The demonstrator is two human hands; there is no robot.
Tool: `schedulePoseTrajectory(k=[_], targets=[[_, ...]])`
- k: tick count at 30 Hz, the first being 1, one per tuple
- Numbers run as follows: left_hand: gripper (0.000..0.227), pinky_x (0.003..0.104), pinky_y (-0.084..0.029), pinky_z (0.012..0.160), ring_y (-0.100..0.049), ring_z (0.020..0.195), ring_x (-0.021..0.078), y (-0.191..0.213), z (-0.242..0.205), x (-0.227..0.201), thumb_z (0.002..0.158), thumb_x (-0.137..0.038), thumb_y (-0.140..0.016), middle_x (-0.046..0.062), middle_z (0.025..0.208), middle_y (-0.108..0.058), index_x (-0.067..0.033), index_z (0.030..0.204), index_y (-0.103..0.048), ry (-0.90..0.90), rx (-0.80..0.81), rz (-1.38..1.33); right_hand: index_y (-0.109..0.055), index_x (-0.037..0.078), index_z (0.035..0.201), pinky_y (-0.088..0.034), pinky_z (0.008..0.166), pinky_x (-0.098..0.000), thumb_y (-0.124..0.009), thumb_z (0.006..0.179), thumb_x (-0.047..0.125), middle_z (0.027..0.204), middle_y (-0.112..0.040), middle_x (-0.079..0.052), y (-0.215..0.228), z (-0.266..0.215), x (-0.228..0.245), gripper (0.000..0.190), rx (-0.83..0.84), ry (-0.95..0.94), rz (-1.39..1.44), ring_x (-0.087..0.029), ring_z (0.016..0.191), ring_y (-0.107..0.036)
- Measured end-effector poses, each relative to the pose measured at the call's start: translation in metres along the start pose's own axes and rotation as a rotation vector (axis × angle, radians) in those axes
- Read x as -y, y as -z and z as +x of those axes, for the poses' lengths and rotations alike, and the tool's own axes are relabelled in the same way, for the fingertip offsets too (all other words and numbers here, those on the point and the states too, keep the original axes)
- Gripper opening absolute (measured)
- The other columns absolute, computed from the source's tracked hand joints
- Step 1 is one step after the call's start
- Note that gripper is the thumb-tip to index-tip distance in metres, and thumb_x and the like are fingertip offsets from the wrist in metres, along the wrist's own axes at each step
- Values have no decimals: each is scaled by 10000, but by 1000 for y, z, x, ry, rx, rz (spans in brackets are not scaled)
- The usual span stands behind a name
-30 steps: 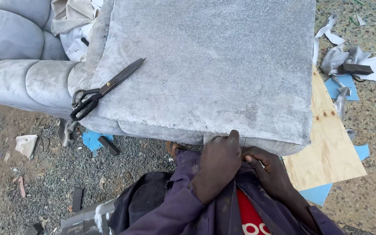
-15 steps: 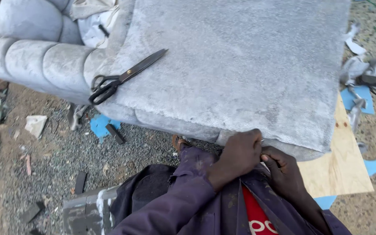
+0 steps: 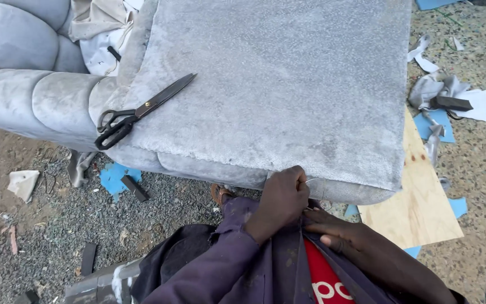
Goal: Hand-stitching fabric onto a furniture frame using a needle and thread
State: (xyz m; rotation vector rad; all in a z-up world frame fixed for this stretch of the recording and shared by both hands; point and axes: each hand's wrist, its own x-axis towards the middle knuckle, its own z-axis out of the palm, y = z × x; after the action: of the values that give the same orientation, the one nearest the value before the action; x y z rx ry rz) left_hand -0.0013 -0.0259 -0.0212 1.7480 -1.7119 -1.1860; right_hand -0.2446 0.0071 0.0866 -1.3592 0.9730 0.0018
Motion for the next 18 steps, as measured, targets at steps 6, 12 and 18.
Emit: schedulePoseTrajectory(k=[6,12,18], targets=[[101,685,-403,640,-662,651,492,-23,16,5,1027,-158,-637,204,749,-696,-106,942,-619,-107,-65,80,-1092,444,1571,-629,1388,-271,-776,1028,648,1707,-1091,254,15,-24,69,660,-153,-319,-72,55,1631,-932],[134,665,-530,618,-776,768,511,-3,18,-24,1055,-174,-716,252,890,-807,-43,1041,-696,-115,-1,154,-997,251,1412,-736,1029,-482,-752,1167,544,1380,-1017,27,44,14,71,454,-633,-255,-500,-270,1218,-956],[152,627,-389,635,-594,627,386,-15,2,-5,1009,-187,-652,148,740,-653,-98,902,-590,-144,-144,1,-945,219,1361,-628,968,-541,-973,1022,369,1334,-827,-35,70,52,-48,372,-644,39,-780,-338,1342,-746]])
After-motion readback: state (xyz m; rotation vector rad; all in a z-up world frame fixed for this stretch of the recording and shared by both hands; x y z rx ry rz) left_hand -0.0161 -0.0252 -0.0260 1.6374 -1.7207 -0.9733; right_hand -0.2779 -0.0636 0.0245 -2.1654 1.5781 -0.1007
